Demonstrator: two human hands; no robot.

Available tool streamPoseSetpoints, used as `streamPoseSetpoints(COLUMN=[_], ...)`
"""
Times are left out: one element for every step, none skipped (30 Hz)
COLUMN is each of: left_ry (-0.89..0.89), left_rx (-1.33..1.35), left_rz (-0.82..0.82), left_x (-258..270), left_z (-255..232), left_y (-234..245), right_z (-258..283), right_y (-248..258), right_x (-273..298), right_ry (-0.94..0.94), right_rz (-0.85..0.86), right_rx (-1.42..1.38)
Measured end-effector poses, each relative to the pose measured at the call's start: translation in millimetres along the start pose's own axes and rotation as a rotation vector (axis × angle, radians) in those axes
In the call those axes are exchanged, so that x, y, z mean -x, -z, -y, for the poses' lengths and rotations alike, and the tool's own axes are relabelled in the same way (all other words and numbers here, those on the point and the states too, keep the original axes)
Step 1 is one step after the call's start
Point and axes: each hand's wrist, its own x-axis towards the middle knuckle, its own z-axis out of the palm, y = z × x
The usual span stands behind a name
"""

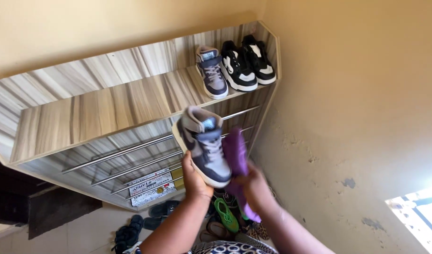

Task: Cleaning a wooden shoe rack and various pairs of shoes using a purple cleaning cloth.

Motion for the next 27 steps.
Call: streamPoseSetpoints(left_ry=[-0.014,-0.026,-0.032,-0.058,-0.084,-0.086,-0.028,0.033,0.034,0.11,0.187,0.193,0.281,0.371,0.378,0.438,0.498,0.506,0.524,0.54,0.547,0.511,0.474,0.479,0.426,0.369,0.372], left_rx=[0.009,0.016,0.017,0.012,0.007,0.009,-0.066,-0.141,-0.139,-0.098,-0.056,-0.059,-0.106,-0.153,-0.156,-0.133,-0.11,-0.112,-0.209,-0.306,-0.308,-0.357,-0.406,-0.407,-0.465,-0.523,-0.524], left_rz=[-0.003,-0.004,-0.002,0.031,0.064,0.064,0.105,0.142,0.139,0.208,0.278,0.284,0.287,0.284,0.286,0.365,0.443,0.448,0.423,0.398,0.404,0.467,0.53,0.533,0.558,0.583,0.584], left_x=[0.9,1.7,1.0,-0.2,-1.4,-8.6,-15.9,-21.2,-21.0,-24.2,-27.5,-15.5,-3.7,10.0,12.2,14.2,16.3,19.0,21.6,24.4,24.2,23.6,23.0,23.6,24.1,23.8,22.5], left_z=[0.9,1.2,-2.4,-5.6,-8.8,-12.3,-15.6,-17.6,-18.5,-19.6,-20.3,-26.5,-32.4,-38.0,-37.9,-37.6,-37.2,-37.2,-37.3,-37.2,-33.1,-29.9,-26.9,-25.3,-24.0,-23.5,-23.4], left_y=[2.8,5.8,6.6,7.0,7.6,11.7,16.1,22.0,30.3,35.1,39.4,27.9,16.4,7.0,7.0,6.4,5.6,2.3,-1.1,-4.3,-2.0,0.1,2.3,2.8,3.7,4.9,5.5], right_z=[5.2,9.9,3.2,-3.3,-10.1,1.3,12.4,22.9,40.0,58.4,77.2,83.5,89.8,95.0,102.1,109.3,116.7,128.2,139.8,151.3,150.5,149.9,149.3,145.4,141.2,136.6,127.7], right_y=[-7.1,-14.7,-1.5,12.0,25.4,34.3,43.3,53.7,52.7,51.3,50.3,54.3,58.6,63.4,60.3,57.8,55.4,42.6,29.8,17.1,16.0,14.2,12.3,11.8,11.1,9.4,14.6], right_x=[7.6,15.8,11.7,7.4,3.1,-0.6,-4.2,-5.9,-1.7,0.3,2.2,1.6,0.9,1.7,3.7,6.1,8.5,12.8,16.7,20.6,17.7,14.1,10.4,6.9,3.4,-0.9,-6.0], right_ry=[-0.075,-0.148,-0.145,-0.063,0.017,0.019,-0.069,-0.165,-0.169,-0.136,-0.101,-0.095,-0.124,-0.159,-0.159,-0.048,0.063,0.064,0.055,0.046,0.046,0.203,0.359,0.357,0.22,0.083,0.082], right_rz=[0.072,0.141,0.146,0.249,0.354,0.356,0.272,0.189,0.19,0.229,0.267,0.26,0.198,0.135,0.128,0.182,0.233,0.223,0.145,0.064,0.054,0.138,0.22,0.214,0.2,0.187,0.183], right_rx=[0.171,0.34,0.339,0.303,0.267,0.268,0.359,0.452,0.454,0.166,-0.121,-0.123,0.023,0.17,0.169,0.39,0.611,0.611,0.786,0.96,0.959,0.894,0.825,0.825,0.881,0.934,0.933])
